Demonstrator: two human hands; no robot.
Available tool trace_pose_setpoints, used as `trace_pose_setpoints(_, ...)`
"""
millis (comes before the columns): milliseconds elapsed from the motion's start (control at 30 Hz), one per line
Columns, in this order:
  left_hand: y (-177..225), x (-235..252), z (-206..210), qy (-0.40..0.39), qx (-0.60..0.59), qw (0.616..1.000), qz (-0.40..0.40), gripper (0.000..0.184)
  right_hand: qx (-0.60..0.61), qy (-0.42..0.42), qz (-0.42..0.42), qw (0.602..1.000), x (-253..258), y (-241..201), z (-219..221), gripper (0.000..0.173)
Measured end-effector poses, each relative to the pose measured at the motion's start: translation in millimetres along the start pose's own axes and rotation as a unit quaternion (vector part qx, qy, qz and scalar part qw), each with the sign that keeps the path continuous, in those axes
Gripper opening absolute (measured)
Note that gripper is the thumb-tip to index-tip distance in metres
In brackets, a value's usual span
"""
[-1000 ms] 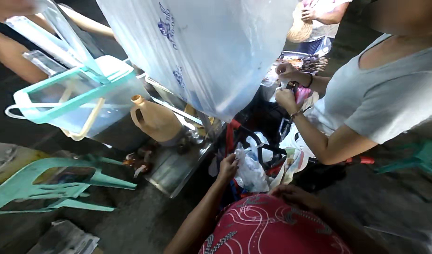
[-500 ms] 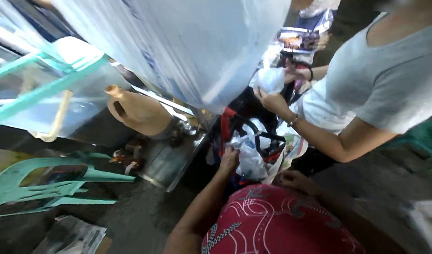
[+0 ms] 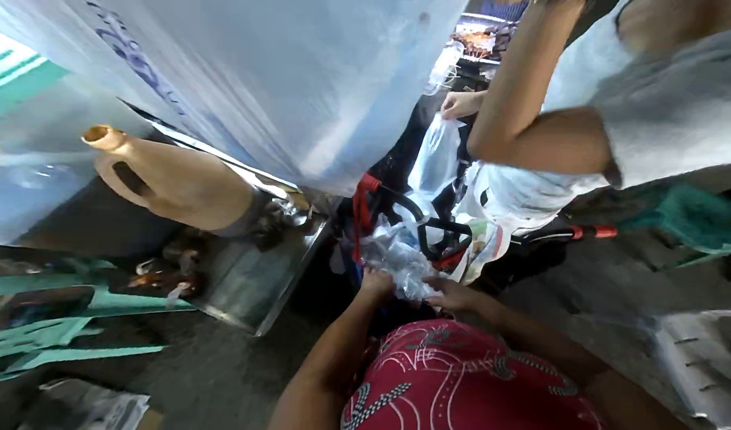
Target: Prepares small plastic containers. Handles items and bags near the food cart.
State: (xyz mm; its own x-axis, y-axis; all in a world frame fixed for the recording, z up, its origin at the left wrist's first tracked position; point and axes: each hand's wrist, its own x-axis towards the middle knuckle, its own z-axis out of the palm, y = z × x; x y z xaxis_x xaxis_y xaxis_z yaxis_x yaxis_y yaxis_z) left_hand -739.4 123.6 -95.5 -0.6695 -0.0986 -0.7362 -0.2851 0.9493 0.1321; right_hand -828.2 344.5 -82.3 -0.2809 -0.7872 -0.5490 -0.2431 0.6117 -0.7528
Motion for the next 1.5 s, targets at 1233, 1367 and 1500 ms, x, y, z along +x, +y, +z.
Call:
trace_pose_setpoints(1233, -32, -113, -66, 0.226, -0.768, 0.597, -0.039, 0.017, 0.257, 0.19, 0.009, 0.948, 45, -77, -6, 0.066)
trace_pose_setpoints(1367, -38, -125, -59, 0.237, -0.751, 0.616, -0.015, 0.01, 0.305, 0.249, -0.071, 0.916, 44, -87, -6, 0.029)
trace_pose_setpoints(1500, -72, -129, -51, 0.332, -0.719, 0.608, -0.055, 0.02, 0.269, 0.239, -0.11, 0.927, 32, -88, -30, 0.012)
